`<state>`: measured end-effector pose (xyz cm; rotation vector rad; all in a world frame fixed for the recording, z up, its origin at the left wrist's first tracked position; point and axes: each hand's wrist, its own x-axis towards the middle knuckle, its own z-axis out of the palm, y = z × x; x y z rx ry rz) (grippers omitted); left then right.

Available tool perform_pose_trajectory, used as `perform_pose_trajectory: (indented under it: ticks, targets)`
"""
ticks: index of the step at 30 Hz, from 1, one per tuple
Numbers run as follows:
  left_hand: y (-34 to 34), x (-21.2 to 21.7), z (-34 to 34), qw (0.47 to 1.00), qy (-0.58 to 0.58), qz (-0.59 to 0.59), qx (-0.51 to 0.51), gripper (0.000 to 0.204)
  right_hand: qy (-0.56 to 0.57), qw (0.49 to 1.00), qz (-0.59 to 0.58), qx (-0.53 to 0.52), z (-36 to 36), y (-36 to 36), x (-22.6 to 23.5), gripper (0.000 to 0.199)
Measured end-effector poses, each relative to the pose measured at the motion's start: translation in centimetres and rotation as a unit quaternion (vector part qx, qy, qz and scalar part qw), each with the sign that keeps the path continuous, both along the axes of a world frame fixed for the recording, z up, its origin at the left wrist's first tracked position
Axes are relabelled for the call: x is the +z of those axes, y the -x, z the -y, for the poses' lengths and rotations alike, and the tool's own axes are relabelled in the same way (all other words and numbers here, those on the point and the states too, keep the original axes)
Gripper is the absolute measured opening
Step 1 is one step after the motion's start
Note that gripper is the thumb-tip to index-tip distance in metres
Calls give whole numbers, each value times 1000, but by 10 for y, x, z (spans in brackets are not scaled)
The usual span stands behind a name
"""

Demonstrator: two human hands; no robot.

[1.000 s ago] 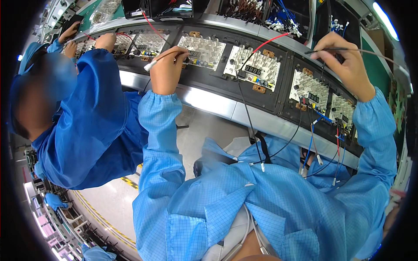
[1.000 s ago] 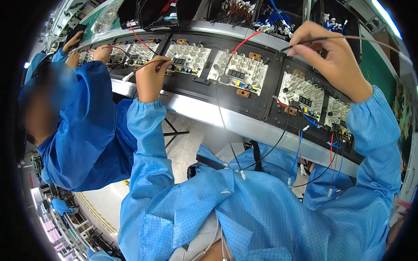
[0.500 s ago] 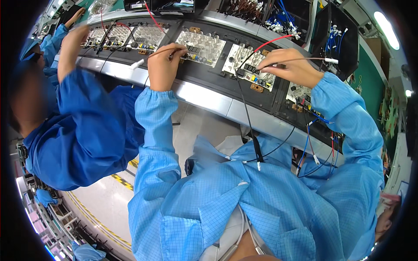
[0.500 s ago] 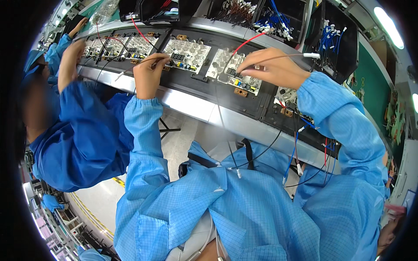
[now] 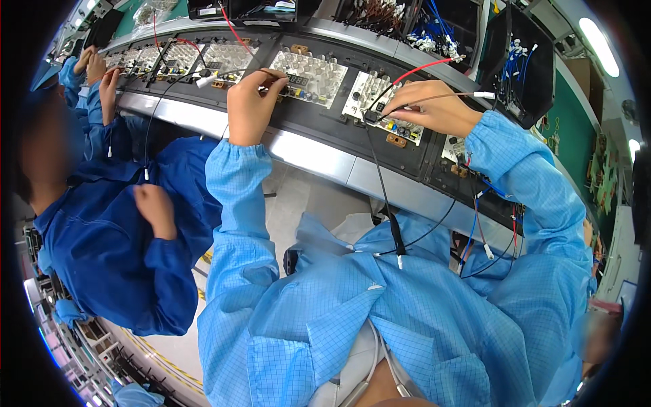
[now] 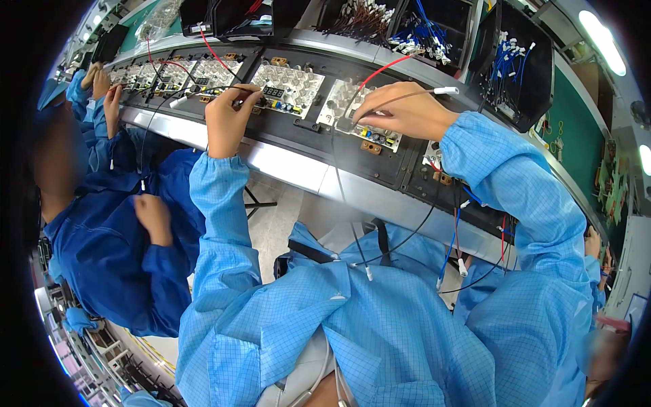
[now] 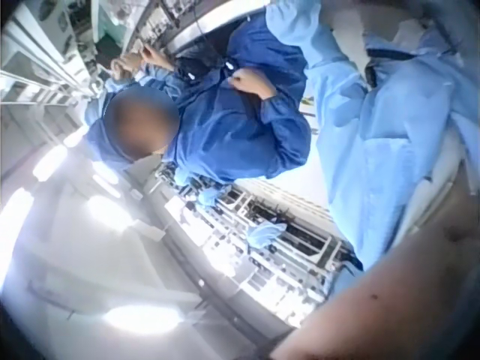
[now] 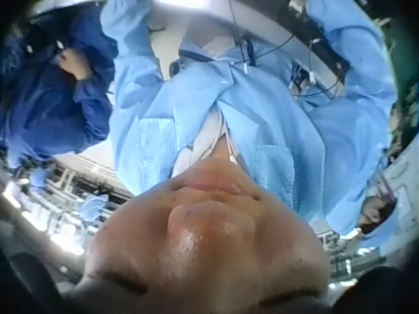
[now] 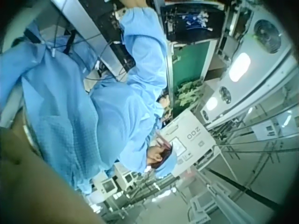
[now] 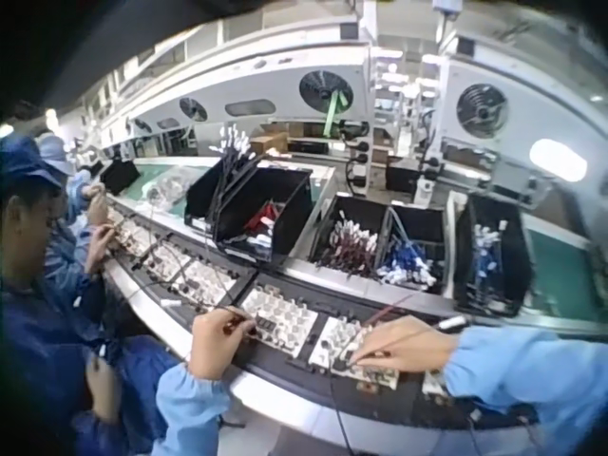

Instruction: Connecting and arranging blue and black wires onto an electronics assembly board at a manufacturing station.

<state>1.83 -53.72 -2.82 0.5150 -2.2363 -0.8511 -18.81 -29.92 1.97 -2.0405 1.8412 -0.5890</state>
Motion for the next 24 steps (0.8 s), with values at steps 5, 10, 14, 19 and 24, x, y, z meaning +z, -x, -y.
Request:
perform_pose_trajectory:
  ticks: [5, 10, 14, 19, 24]
  targets:
    - [1, 2, -2, 1000, -6, -3, 8, 10, -2, 999, -26, 31, 5, -2, -3, 16]
    - [-9, -4, -9, 996, -45, -68, 29, 18, 34, 997, -61, 19, 10, -7, -5, 13]
    - [-25, -10, -39, 978, -95, -165, 86, 23, 48, 993, -106, 21, 12, -10, -11, 11]
    - [-46, -27, -61, 967, -97, -234, 16, 14, 1, 978, -198, 57, 24, -17, 0, 14]
    - [-40, -24, -76, 972, -110, -200, -48, 14, -10, 996, -62, 68, 18, -12, -5, 30]
